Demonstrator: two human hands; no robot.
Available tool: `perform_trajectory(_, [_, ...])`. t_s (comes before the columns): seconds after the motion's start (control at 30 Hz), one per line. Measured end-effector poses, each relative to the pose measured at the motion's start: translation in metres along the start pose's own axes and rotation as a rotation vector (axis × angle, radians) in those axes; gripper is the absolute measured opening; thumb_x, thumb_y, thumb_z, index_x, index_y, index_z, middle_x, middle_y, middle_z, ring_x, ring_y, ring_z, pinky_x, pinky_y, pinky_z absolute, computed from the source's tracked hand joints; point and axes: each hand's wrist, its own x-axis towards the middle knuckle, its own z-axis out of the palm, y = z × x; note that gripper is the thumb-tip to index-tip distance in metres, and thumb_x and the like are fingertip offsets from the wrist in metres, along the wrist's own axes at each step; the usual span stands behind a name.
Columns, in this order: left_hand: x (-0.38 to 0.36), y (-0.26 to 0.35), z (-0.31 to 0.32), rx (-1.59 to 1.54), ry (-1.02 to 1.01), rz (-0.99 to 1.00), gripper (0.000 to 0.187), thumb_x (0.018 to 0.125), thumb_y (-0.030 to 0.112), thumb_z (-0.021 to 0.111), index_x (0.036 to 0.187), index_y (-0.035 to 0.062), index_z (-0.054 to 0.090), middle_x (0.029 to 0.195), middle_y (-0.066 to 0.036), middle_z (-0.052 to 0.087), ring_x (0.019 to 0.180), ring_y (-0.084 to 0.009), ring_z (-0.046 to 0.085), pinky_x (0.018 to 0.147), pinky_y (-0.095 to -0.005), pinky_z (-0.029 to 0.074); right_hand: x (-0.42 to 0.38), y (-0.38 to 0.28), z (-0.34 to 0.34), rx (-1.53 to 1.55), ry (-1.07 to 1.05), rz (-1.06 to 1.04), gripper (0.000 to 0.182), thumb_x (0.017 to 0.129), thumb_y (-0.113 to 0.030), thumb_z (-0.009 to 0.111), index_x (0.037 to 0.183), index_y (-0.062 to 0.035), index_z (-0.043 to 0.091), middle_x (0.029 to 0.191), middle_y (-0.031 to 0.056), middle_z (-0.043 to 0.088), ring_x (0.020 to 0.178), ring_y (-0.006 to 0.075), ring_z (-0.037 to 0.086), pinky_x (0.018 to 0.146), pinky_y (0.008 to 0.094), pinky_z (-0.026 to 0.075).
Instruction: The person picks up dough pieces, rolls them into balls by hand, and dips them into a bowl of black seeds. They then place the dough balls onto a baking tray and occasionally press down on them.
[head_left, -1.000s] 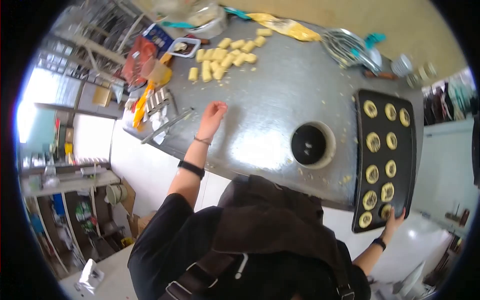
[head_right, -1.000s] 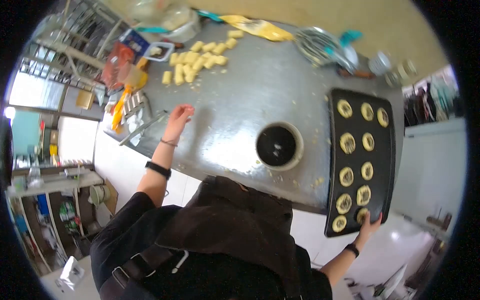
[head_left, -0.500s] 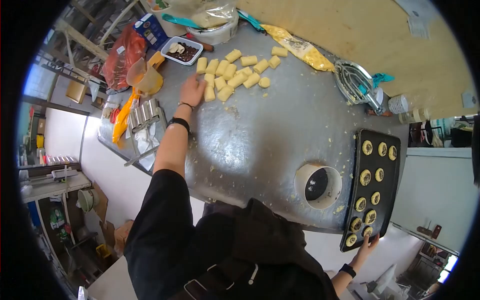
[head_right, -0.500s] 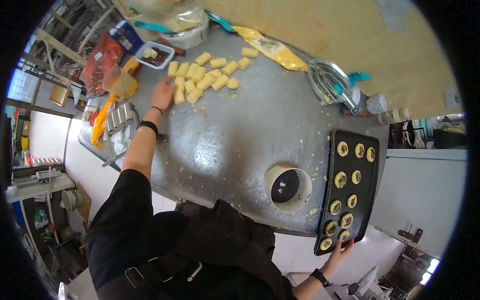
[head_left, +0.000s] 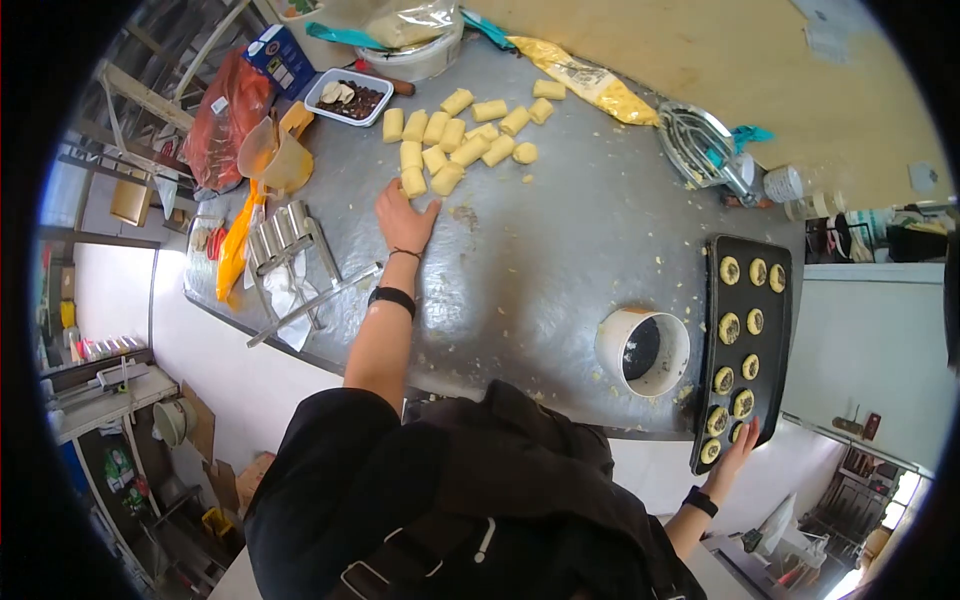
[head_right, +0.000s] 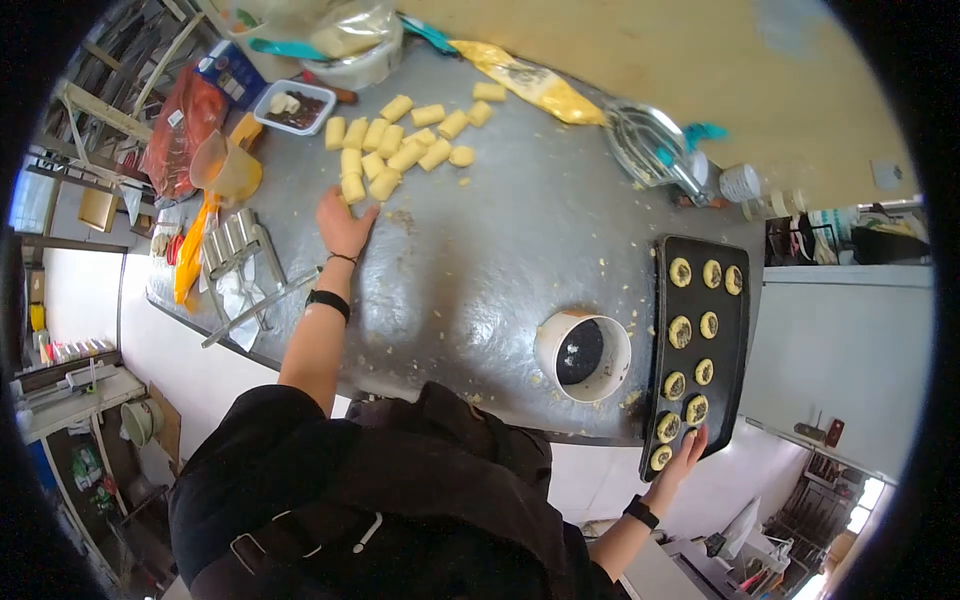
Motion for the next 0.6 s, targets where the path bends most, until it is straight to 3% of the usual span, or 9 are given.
perform_trajectory(0.17, [-0.021,0.028,-0.004,0.034,-0.017,-0.068,0.076,0.068,0.033,0.079,0.126,-0.0027,0.045,0.117,-0.024,0.051,0.11,-0.0389,0.046,0.096,-0.0448,0.036,0.002,-0.003,0.008,0.023,0.01,-0.064,0.044,0.099,-0.025,0.046,0.138,-0.0056,0.041,0.141,0.0112,0.042,0.13,0.0214,0.037,0.11,0.0351,0.025])
perform_trajectory(0.27, [-0.052,0.043,0.013,-0.068,-0.001,0.007,0.078,0.067,0.032,0.079,0.129,0.0005,0.045,0.12,-0.024,0.05,0.112,-0.0394,0.046,0.098,-0.0448,0.036,-0.001,0.009,0.005,0.036,0.021,-0.103,0.043,0.099,-0.02,0.045,0.139,-0.0032,0.041,0.141,0.0104,0.042,0.13,0.021,0.037,0.11,0.0342,0.025])
perform_trajectory(0.37, [-0.061,0.07,0.009,-0.096,-0.12,0.169,0.075,0.066,0.033,0.08,0.127,0.0026,0.049,0.121,-0.022,0.051,0.113,-0.039,0.047,0.099,-0.0442,0.038,-0.019,-0.003,0.0,0.018,-0.023,-0.108,0.042,0.099,-0.024,0.045,0.137,-0.0053,0.043,0.14,0.01,0.042,0.131,0.0204,0.036,0.111,0.034,0.023])
perform_trajectory(0.6, [-0.028,0.042,0.024,-0.176,-0.329,0.484,0.067,0.064,0.033,0.081,0.118,0.002,0.056,0.122,-0.018,0.054,0.113,-0.0344,0.05,0.098,-0.0417,0.041,-0.057,-0.012,-0.036,0.107,0.035,-0.082,0.045,0.099,-0.03,0.045,0.138,-0.0082,0.042,0.14,0.0066,0.044,0.13,0.0192,0.037,0.108,0.036,0.025])
